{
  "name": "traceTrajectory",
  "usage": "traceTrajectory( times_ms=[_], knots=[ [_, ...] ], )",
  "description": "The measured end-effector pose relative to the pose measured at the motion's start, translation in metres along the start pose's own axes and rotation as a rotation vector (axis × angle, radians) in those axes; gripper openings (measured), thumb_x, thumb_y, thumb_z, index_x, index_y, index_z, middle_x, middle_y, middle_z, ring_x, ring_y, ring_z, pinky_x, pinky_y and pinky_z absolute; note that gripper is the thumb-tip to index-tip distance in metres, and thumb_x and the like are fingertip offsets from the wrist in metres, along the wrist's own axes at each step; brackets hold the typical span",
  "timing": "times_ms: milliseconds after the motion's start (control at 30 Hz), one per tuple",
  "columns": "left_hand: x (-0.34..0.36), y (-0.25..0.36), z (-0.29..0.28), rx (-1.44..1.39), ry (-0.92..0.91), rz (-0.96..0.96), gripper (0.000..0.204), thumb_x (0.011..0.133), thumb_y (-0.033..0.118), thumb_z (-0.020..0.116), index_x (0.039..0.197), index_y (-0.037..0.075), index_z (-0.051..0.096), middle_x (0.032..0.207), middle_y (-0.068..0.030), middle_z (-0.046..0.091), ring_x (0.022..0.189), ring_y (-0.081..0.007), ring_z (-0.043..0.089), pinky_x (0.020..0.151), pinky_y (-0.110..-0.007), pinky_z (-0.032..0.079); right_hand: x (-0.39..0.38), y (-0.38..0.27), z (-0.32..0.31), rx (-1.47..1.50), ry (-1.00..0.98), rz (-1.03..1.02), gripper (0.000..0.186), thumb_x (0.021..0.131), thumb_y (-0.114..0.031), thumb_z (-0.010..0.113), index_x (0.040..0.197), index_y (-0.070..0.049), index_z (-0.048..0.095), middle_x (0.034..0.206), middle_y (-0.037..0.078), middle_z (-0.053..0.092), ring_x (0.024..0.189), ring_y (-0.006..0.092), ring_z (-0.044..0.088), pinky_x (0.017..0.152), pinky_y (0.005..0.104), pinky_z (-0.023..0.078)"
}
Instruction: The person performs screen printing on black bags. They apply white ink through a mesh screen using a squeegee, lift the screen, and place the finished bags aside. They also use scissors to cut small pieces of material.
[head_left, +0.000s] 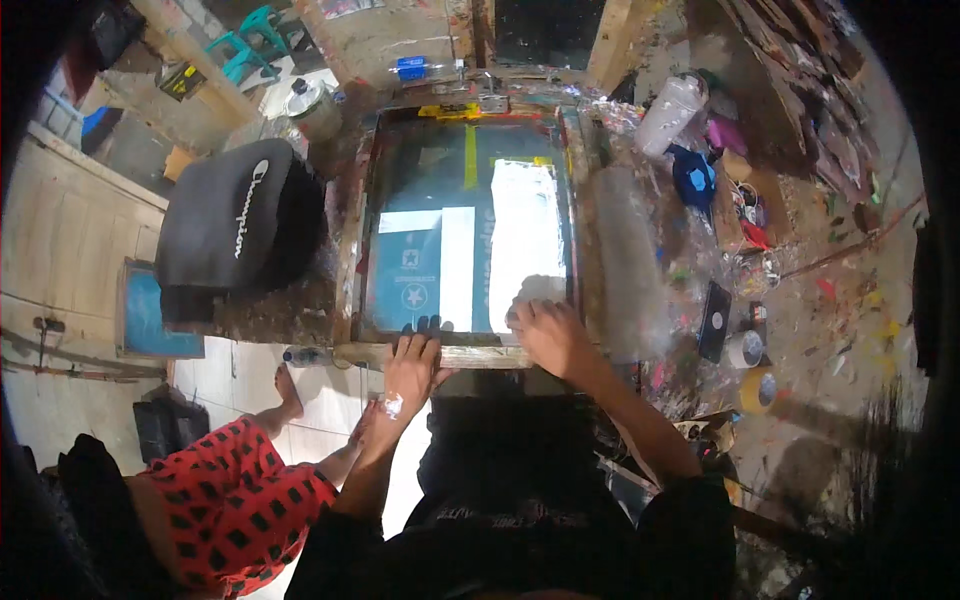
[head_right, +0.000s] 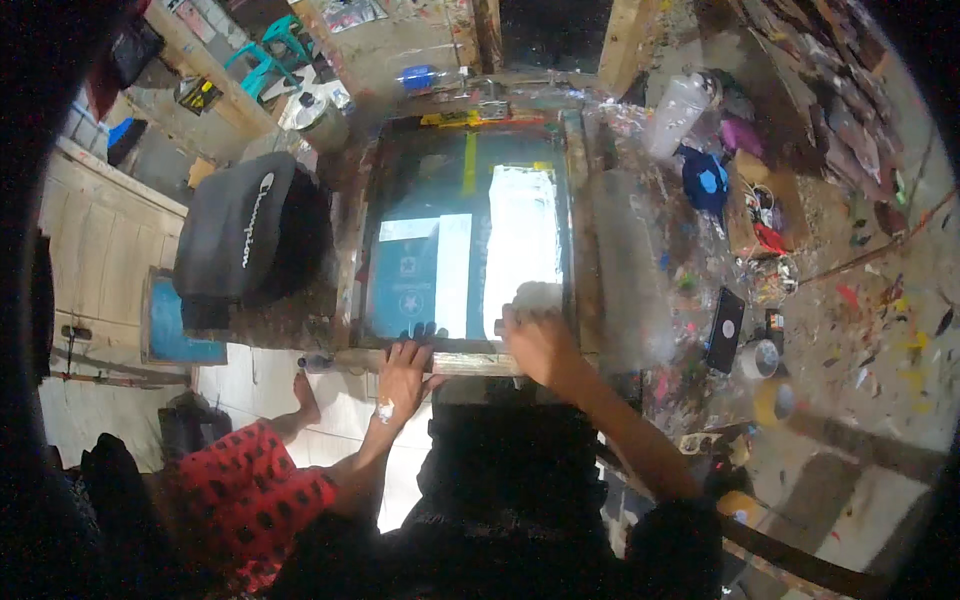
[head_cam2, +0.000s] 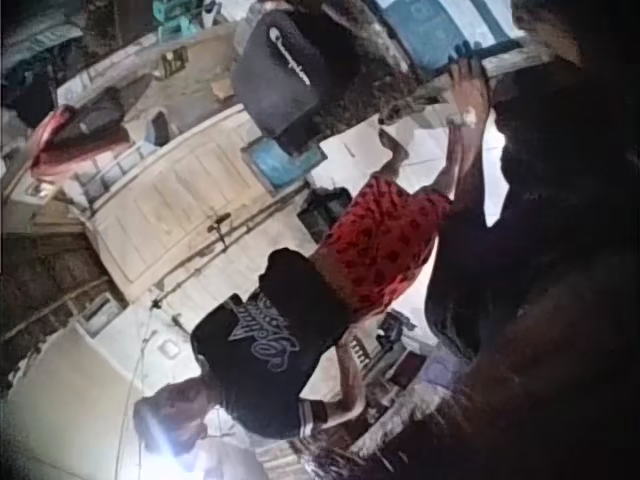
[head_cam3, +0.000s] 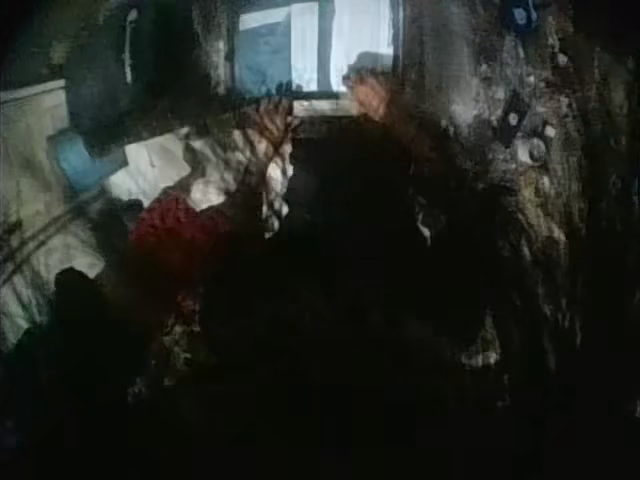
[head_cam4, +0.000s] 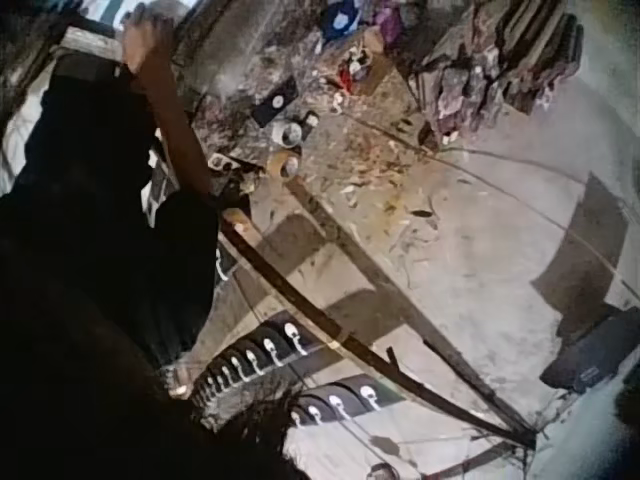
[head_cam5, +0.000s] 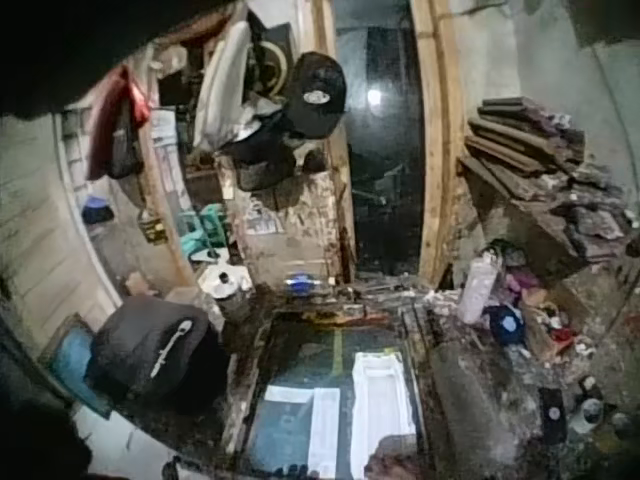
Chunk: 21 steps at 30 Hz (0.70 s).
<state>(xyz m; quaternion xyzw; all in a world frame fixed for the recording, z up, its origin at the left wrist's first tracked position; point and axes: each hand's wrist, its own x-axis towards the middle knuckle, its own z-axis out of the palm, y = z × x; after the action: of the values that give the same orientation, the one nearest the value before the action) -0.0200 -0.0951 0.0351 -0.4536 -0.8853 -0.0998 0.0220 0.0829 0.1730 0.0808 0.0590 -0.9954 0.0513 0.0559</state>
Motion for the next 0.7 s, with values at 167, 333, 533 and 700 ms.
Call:
traceTrajectory(
  times_ms=[167, 333, 533, 700],
  knots=[
    [-0.002, 0.000, 0.002, -0.037, -0.014, 0.007, 0.050, 0.078, 0.042, 0.078, 0.112, 0.007, 0.064, 0.108, -0.0101, 0.060, 0.106, -0.0307, 0.056, 0.091, -0.049, 0.041, -0.002, 0.012, 0.005, 0.327, -0.136, 0.220, 0.015, 0.092, -0.017, 0.060, 0.106, -0.013, 0.064, 0.092, 0.009, 0.066, 0.090, 0.0266, 0.067, 0.084, 0.0446, 0.049],
    [-0.001, 0.002, 0.000, -0.006, -0.015, -0.006, 0.048, 0.076, 0.040, 0.079, 0.110, 0.009, 0.064, 0.106, -0.0087, 0.060, 0.107, -0.0294, 0.056, 0.093, -0.049, 0.041, -0.008, -0.013, 0.024, 0.114, 0.170, -0.008, 0.017, 0.092, -0.016, 0.061, 0.108, -0.014, 0.065, 0.090, 0.008, 0.065, 0.093, 0.0249, 0.068, 0.092, 0.0566, 0.045],
    [0.001, -0.001, 0.001, 0.059, -0.018, -0.005, 0.050, 0.075, 0.044, 0.079, 0.110, 0.010, 0.064, 0.103, -0.0069, 0.059, 0.104, -0.0268, 0.057, 0.091, -0.048, 0.043, 0.103, 0.096, 0.056, -0.125, 0.358, 0.055, 0.016, 0.093, -0.018, 0.060, 0.107, -0.015, 0.066, 0.092, 0.007, 0.067, 0.100, 0.0254, 0.065, 0.094, 0.0562, 0.042],
    [0.000, 0.004, -0.001, 0.050, -0.034, -0.024, 0.048, 0.074, 0.046, 0.079, 0.104, 0.012, 0.064, 0.098, -0.0062, 0.058, 0.097, -0.0271, 0.058, 0.089, -0.047, 0.044, 0.188, 0.186, 0.026, 0.286, -0.006, 0.219, 0.018, 0.097, -0.025, 0.059, 0.106, -0.010, 0.063, 0.096, 0.013, 0.068, 0.091, 0.0297, 0.067, 0.092, 0.0555, 0.041]
  ],
)
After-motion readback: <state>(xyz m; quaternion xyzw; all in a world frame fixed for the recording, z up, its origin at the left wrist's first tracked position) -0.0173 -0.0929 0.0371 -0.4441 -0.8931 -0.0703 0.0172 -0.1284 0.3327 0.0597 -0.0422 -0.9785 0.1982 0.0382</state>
